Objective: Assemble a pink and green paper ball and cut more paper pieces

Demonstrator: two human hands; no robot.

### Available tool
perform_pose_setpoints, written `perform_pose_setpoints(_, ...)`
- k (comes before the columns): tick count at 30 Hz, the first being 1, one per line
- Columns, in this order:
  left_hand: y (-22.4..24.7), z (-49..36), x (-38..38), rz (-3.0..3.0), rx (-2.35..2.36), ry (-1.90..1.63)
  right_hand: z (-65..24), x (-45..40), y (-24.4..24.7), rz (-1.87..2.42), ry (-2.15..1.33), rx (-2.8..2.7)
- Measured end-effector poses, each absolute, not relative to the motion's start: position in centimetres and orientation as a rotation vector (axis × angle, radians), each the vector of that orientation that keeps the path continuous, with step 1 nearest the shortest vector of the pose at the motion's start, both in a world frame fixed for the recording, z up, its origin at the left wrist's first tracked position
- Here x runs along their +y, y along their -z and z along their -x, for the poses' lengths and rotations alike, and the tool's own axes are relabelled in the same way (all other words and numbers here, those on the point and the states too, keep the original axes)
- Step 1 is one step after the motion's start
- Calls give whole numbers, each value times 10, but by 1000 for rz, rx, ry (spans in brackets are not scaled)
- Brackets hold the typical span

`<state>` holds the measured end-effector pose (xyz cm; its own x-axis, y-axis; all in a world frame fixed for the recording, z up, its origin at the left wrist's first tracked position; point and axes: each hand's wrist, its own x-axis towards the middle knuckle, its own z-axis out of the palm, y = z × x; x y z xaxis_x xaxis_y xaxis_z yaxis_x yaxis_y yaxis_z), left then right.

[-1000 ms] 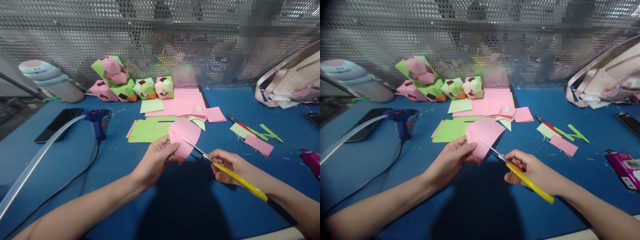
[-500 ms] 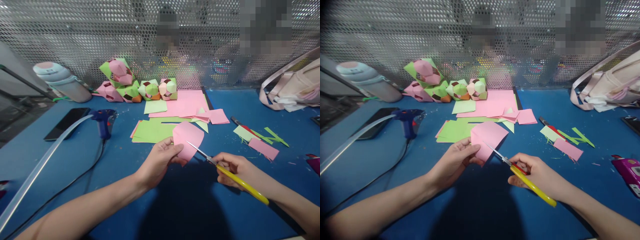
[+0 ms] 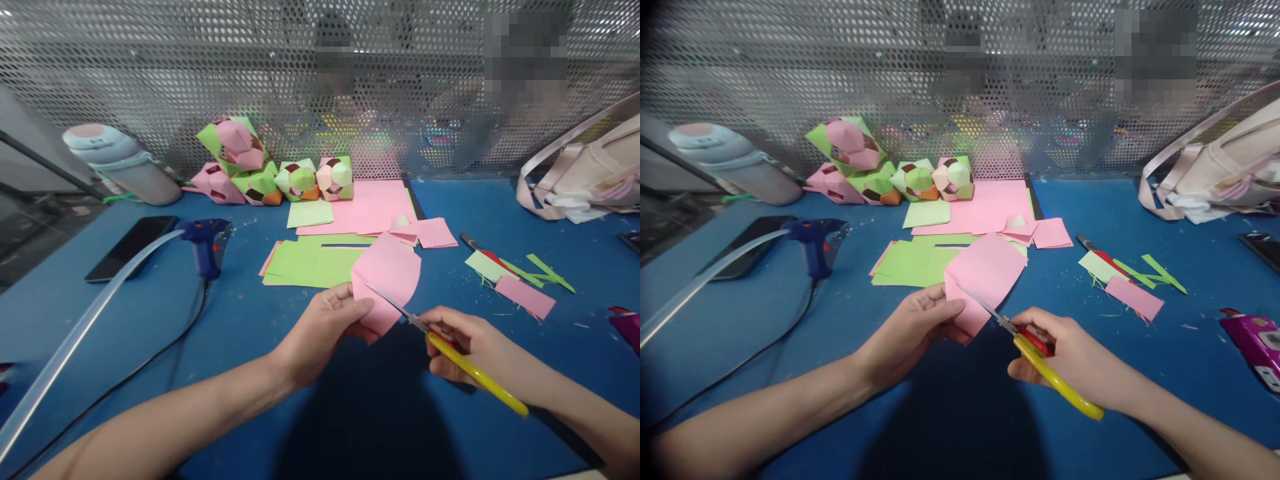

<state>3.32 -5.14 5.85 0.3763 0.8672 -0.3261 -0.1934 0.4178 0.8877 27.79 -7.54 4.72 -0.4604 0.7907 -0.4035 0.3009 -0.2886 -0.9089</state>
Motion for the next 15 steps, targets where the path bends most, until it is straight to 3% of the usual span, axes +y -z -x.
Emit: perform_pose_setpoints(15,-60,-37,-56,-888,935,-747,-267,-75,-63,1368,-1794,-1557)
